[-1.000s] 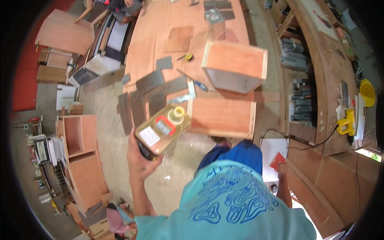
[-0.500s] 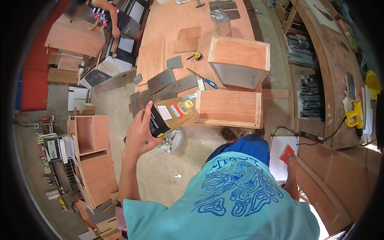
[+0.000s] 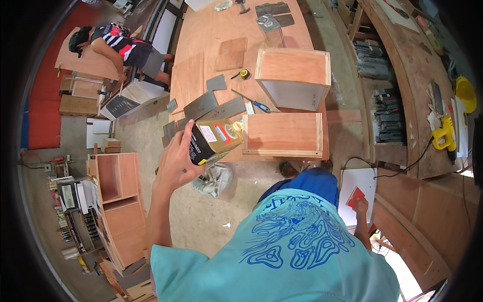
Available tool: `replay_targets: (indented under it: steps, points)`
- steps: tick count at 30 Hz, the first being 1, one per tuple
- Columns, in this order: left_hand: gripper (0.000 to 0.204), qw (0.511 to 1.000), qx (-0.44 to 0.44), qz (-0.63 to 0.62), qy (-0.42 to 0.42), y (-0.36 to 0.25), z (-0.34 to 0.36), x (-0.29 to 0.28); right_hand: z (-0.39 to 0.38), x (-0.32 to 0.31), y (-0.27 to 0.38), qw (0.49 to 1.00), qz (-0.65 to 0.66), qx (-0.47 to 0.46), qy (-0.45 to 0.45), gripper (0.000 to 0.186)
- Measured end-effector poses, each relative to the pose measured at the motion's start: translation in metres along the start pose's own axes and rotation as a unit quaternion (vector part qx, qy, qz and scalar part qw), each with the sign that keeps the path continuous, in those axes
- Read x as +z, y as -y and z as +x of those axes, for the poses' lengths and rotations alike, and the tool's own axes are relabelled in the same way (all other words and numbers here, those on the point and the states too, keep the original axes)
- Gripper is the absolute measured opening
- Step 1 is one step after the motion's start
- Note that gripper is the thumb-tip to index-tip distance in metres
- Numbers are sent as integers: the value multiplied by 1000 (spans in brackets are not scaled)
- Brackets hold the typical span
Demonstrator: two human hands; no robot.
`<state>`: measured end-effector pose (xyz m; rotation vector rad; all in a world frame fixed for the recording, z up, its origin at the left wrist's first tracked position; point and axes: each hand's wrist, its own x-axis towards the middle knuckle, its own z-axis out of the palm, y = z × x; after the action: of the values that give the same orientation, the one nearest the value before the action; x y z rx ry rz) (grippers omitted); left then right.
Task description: The person sands a small wooden cabinet with sandpaper and then applies a liquid finish using a red cloth. The person handles the cabinet, sandpaper, and a container of finish while working at a cluttered workbench.
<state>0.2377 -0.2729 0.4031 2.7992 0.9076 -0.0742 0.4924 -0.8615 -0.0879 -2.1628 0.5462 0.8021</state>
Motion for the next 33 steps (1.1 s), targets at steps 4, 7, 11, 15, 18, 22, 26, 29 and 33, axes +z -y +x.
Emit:
replay_targets:
  steps: [4,7,11,15,18,22,26,29,33]
  points:
    - [105,999,46,19,-14,5,7,-1,2,-3,-15,998,55,33,19,64]
    - [105,998,55,17,-15,4,14,-1,8,-4,-21,997,57,20,38,67]
    - [106,999,52,14,3,2,12,-5,-4,2,0,998,60,35,-3,66]
    - [106,999,39,18,5,-4,18,-13,8,6,2,999,33,-14,24,55]
    - [106,999,39,13,1,-2,19,-11,2,15,12,999,36,-20,9,47]
    - [105,999,37,7,9,-3,19,-11,-1,14,17,997,60,-18,47,49]
    - [105,999,38,9,9,-5,21,-12,0,16,12,999,50,-3,19,53]
    - [104,999,23,2,25,-2,21,-11,-3,14,14,999,38,1,14,55]
    - [104,999,45,7,21,3,21,-9,-10,13,21,1000,23,-1,-3,56]
